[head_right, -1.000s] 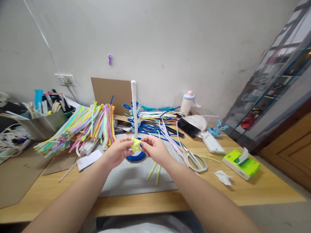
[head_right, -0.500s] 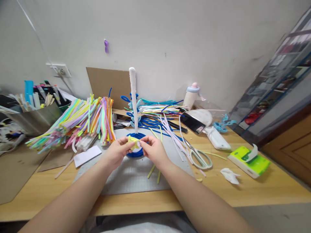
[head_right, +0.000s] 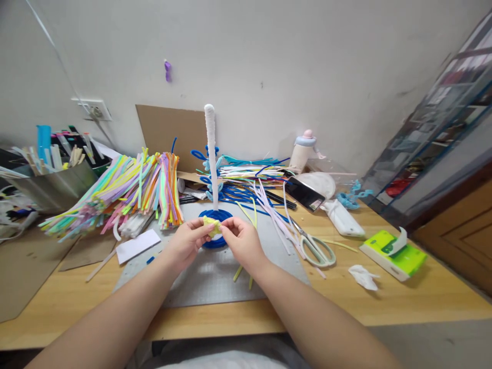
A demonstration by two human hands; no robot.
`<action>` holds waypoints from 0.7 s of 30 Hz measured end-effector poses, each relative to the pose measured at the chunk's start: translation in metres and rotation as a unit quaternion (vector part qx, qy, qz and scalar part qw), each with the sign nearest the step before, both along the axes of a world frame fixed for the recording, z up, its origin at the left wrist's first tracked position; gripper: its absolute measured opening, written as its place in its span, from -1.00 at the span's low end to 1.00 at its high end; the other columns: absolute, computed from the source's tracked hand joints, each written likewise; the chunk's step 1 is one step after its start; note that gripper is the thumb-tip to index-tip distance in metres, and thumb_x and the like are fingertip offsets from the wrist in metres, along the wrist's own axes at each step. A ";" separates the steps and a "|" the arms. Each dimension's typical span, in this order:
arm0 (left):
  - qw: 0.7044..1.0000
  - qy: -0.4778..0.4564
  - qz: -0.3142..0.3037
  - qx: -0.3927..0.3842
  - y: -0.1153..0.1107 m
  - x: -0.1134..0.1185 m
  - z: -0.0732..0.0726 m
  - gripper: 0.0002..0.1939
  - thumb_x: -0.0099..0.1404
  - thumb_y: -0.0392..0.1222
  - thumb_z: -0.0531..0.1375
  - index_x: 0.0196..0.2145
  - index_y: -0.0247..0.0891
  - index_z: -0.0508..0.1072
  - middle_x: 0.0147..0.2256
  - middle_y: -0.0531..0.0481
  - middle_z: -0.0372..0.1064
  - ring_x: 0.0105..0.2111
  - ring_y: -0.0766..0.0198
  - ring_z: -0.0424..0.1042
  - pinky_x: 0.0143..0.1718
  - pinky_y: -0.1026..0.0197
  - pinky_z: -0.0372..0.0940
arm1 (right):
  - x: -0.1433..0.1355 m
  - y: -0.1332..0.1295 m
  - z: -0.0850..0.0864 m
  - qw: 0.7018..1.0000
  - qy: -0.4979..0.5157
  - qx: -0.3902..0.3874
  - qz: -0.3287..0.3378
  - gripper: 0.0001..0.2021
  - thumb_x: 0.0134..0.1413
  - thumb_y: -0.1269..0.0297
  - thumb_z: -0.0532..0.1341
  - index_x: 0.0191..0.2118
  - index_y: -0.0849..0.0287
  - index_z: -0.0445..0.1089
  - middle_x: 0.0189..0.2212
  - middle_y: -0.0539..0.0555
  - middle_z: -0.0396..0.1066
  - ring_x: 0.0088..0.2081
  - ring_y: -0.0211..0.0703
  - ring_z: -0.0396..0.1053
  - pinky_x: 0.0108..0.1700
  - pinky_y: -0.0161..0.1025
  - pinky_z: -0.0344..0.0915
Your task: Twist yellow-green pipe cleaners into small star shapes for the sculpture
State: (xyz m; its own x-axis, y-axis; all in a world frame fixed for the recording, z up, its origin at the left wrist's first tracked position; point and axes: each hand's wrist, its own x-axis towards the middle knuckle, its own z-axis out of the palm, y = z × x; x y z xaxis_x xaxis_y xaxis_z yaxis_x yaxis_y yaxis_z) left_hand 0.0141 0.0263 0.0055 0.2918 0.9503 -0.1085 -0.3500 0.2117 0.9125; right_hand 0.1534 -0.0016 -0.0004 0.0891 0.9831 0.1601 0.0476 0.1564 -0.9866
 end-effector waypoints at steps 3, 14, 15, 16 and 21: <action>1.000 -0.013 0.000 0.007 0.000 0.001 -0.001 -0.76 -0.14 -0.21 0.39 -0.48 -0.36 0.49 -0.49 0.00 0.42 -0.50 0.40 0.31 -0.47 0.34 0.16 | 0.001 0.000 -0.001 1.000 0.027 -0.009 0.002 -0.82 -0.10 0.17 0.23 -0.46 0.19 0.33 -0.69 -0.10 0.19 -0.67 -0.38 0.03 -0.64 -0.38 -0.05; 0.996 -0.087 -0.018 0.006 -0.006 0.005 -0.004 -0.75 -0.07 -0.23 0.36 -0.42 -0.30 0.40 -0.45 0.05 0.41 -0.42 0.35 0.38 -0.31 0.26 0.28 | -0.003 0.000 -0.004 0.952 0.258 -0.110 0.120 -0.80 -0.15 0.23 0.26 -0.41 0.17 0.24 -0.68 -0.15 0.20 -0.72 -0.43 0.05 -0.70 -0.44 -0.12; 0.995 -0.096 -0.019 0.004 -0.007 0.006 -0.003 -0.73 -0.07 -0.23 0.36 -0.41 -0.30 0.39 -0.45 0.06 0.41 -0.43 0.36 0.39 -0.34 0.27 0.28 | -0.004 -0.001 -0.004 0.948 0.270 -0.115 0.123 -0.79 -0.16 0.23 0.27 -0.41 0.17 0.24 -0.66 -0.14 0.21 -0.71 -0.43 0.06 -0.70 -0.44 -0.12; 0.995 -0.099 -0.020 0.006 -0.007 0.006 -0.002 -0.73 -0.08 -0.23 0.37 -0.40 -0.30 0.40 -0.45 0.05 0.41 -0.45 0.37 0.38 -0.36 0.29 0.28 | -0.005 -0.002 -0.004 0.945 0.277 -0.117 0.127 -0.79 -0.17 0.24 0.27 -0.41 0.17 0.24 -0.65 -0.14 0.22 -0.71 -0.43 0.06 -0.70 -0.44 -0.12; 0.998 -0.063 -0.025 0.016 -0.007 0.005 0.003 -0.74 -0.11 -0.23 0.38 -0.45 -0.37 0.45 -0.47 -0.01 0.44 -0.46 0.36 0.39 -0.35 0.31 0.26 | -0.002 -0.002 -0.002 0.946 0.283 -0.098 0.125 -0.81 -0.17 0.26 0.27 -0.42 0.18 0.25 -0.62 -0.12 0.24 -0.69 -0.43 0.08 -0.68 -0.44 -0.10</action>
